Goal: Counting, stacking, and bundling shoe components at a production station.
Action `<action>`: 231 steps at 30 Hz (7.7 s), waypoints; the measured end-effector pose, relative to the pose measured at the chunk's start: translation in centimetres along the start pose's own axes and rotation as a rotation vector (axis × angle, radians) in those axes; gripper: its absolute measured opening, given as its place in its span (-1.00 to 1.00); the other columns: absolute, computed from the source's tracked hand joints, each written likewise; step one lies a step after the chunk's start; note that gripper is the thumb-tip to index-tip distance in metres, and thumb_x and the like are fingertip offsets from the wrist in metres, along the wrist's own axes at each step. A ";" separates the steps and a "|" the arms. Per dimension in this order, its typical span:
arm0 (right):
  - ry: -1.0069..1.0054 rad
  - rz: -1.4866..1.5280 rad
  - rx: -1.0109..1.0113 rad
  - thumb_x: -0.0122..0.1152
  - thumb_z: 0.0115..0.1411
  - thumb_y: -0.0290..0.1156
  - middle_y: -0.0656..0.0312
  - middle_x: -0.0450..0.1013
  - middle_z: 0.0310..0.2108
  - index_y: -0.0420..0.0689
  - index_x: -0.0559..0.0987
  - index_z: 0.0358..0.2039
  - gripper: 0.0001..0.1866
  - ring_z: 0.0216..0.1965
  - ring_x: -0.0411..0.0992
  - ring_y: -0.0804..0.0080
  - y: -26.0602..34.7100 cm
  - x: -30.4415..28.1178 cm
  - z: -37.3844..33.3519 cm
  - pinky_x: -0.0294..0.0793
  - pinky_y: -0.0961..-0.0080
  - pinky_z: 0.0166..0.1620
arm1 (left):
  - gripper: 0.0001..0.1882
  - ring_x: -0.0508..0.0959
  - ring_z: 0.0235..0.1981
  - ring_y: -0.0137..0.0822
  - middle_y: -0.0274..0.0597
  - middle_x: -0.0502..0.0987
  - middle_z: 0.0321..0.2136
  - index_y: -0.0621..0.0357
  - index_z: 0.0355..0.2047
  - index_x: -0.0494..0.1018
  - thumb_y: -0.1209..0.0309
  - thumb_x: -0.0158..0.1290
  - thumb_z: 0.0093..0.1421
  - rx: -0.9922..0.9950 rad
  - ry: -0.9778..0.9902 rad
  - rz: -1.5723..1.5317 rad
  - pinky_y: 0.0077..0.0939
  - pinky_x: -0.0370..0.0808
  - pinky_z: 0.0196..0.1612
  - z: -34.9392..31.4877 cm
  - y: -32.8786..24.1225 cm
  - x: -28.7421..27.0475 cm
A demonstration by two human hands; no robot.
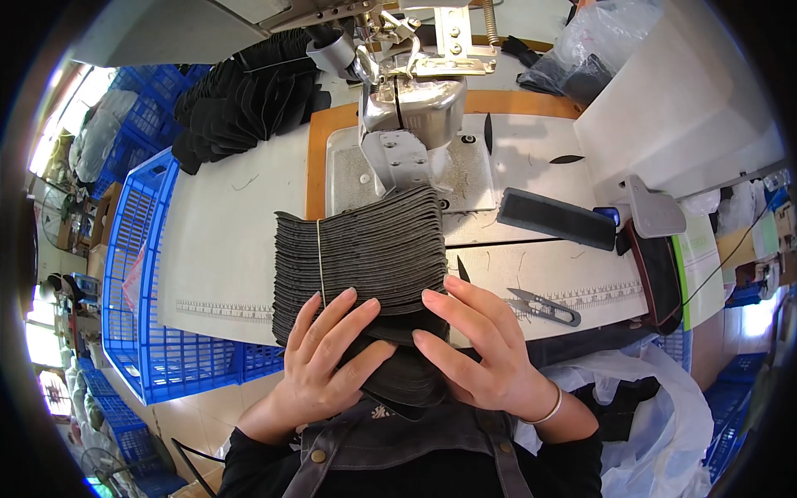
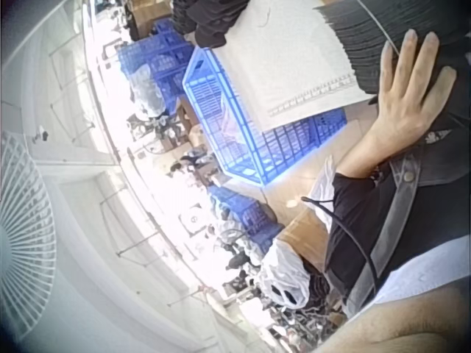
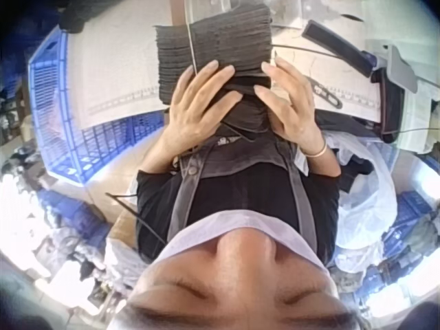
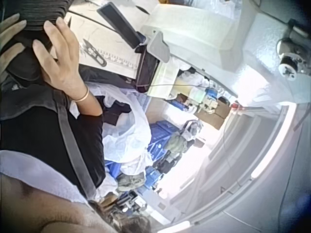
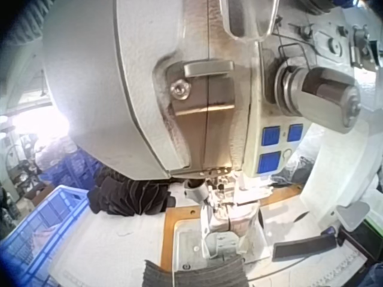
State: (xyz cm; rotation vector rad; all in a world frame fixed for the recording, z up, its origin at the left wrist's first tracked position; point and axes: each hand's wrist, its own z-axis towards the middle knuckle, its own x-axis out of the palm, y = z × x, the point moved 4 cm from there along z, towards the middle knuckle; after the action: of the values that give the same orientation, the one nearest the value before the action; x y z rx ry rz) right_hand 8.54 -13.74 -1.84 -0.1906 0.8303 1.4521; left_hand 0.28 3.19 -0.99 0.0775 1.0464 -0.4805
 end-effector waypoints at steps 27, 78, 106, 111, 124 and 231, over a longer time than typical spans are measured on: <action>0.080 0.418 0.120 0.13 -0.28 -0.80 0.04 0.47 -0.10 -0.14 0.54 -0.19 -0.46 -0.25 0.45 0.20 -0.3 -0.1 0.6 0.40 0.41 -0.26 | -0.72 0.38 0.17 -0.09 -0.10 0.39 0.15 -0.10 -0.16 0.50 0.31 0.02 0.09 0.001 0.014 -0.007 -0.04 0.24 0.20 -0.1 0.0 0.0; -0.004 -0.208 -0.038 0.21 -0.03 -0.53 0.03 0.40 0.02 -0.11 0.58 -0.11 -0.62 0.03 0.36 0.09 -1.0 -0.1 1.3 0.44 0.28 0.01 | -0.53 0.31 0.22 0.10 0.17 0.29 0.19 0.05 -0.14 0.47 0.36 0.15 -0.15 -0.059 0.113 -0.055 0.09 0.15 0.22 1.5 0.7 -0.2; -0.011 0.742 0.533 0.21 0.04 -0.61 0.08 0.50 -0.25 -0.17 0.55 -0.19 -0.73 -0.28 0.50 0.28 -2.8 0.1 0.5 0.46 0.47 -0.21 | -0.58 0.32 0.22 0.09 0.18 0.31 0.18 0.05 -0.18 0.43 0.31 0.18 -0.11 -0.049 0.135 -0.072 0.05 0.13 0.24 1.4 0.7 -0.3; 0.063 0.509 0.373 0.23 0.07 -0.56 0.09 0.50 -0.26 -0.19 0.61 -0.32 -0.87 -0.27 0.50 0.29 -3.0 0.2 1.7 0.47 0.49 -0.22 | -0.62 0.29 0.24 -0.03 0.04 0.29 0.22 0.04 -0.11 0.45 0.47 0.04 -0.02 -0.113 0.078 -0.168 0.02 0.16 0.22 1.4 0.7 -0.3; -0.030 -0.160 0.013 0.31 -0.10 -0.61 0.12 0.45 -0.15 -0.18 0.59 -0.14 -0.59 -0.19 0.45 0.18 -2.0 -0.4 2.5 0.47 0.35 -0.14 | -0.42 0.25 0.25 0.07 0.10 0.25 0.23 0.12 -0.02 0.43 0.27 0.17 -0.12 -0.059 0.245 -0.059 0.08 0.11 0.23 2.4 1.1 -0.6; 0.070 0.391 0.207 0.23 -0.13 -0.77 0.17 0.51 -0.23 -0.10 0.55 -0.30 -0.64 -0.27 0.50 0.25 -3.4 0.0 2.9 0.50 0.47 -0.28 | -0.30 0.22 0.29 -0.08 0.07 0.20 0.26 0.32 0.17 0.25 0.46 0.04 -0.06 -0.138 0.237 -0.171 -0.02 0.03 0.28 2.9 1.5 -1.0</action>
State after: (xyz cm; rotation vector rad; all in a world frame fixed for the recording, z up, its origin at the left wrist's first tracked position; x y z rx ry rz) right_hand 12.77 -12.55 -0.96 0.0842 1.1130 1.7154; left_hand 2.90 4.08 1.08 -0.0800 1.3227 -0.5617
